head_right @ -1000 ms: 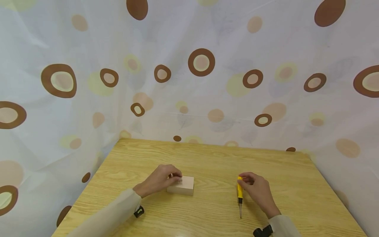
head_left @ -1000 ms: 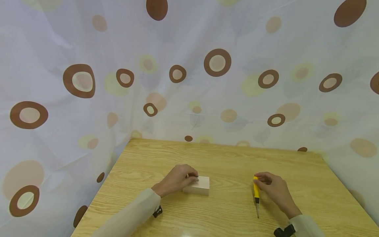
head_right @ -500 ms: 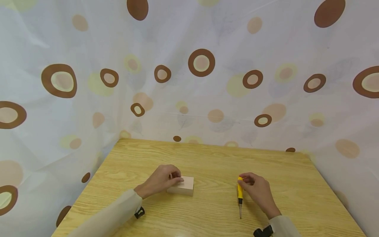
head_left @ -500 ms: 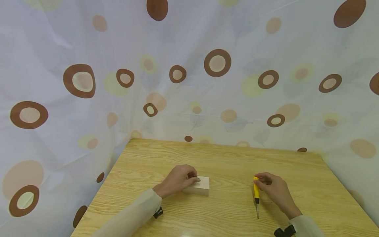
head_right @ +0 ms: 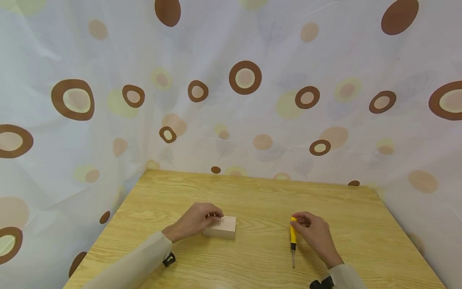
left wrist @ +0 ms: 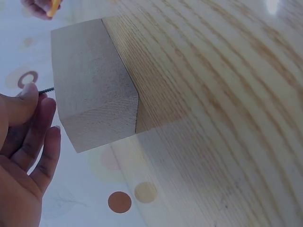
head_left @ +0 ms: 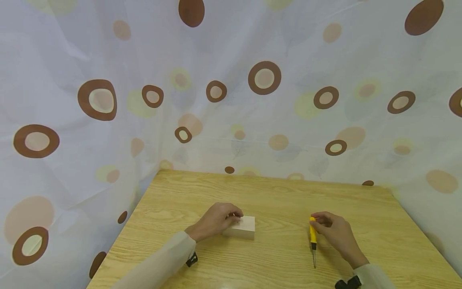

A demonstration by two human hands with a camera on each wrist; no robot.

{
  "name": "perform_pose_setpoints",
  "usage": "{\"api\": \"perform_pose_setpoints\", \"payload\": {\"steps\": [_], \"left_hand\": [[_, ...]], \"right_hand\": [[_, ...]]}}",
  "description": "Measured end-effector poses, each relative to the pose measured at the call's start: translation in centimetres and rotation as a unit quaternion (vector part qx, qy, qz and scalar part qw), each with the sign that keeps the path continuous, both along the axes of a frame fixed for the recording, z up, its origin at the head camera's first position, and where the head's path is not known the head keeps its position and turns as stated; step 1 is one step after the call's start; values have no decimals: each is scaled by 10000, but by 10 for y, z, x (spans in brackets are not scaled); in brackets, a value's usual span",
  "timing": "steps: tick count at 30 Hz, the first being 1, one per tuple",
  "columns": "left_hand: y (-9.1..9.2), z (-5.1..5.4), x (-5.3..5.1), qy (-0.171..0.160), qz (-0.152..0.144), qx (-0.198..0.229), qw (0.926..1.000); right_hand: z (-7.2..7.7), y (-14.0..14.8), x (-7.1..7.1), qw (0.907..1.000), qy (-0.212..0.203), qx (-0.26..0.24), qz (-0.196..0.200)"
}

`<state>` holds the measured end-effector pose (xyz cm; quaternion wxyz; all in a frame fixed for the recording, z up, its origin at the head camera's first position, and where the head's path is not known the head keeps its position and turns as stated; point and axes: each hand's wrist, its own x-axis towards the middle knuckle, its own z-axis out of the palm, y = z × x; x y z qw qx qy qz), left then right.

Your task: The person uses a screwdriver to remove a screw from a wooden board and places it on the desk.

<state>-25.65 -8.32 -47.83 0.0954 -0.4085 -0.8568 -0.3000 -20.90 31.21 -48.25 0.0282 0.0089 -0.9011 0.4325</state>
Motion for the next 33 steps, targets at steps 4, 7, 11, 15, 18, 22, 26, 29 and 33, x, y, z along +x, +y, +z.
{"api": "perform_pose_setpoints", "payload": {"steps": [4,7,11,15,18,22,26,29,33], "left_hand": [[1,0,1,48,18,1,10000],[1,1,2,33,44,38,10000],[2,1,3,10,99,133,9999],[2,1,3,41,187,120,9997],[2,0,4,22,209,162,9996],[3,0,5,-96,234,301,9992],[2,3,5,-137,296,362,9988],[-1,4,5,-98,346,410,9985],[-12,3,6,-26,426,462,9980]], "right_hand": [[-1,1,0,10000,-23,-12,17],[-1,1,0,10000,-16,6,23],[-2,1,1,10000,-2,0,20],[-1,1,1,10000,-8,13,12],[-1,2,1,10000,-23,24,1],[-1,2,1,10000,-65,8,-10],[0,2,2,10000,-87,41,-26],[1,1,2,10000,-82,42,-26],[1,2,2,10000,-73,18,-21]]}}
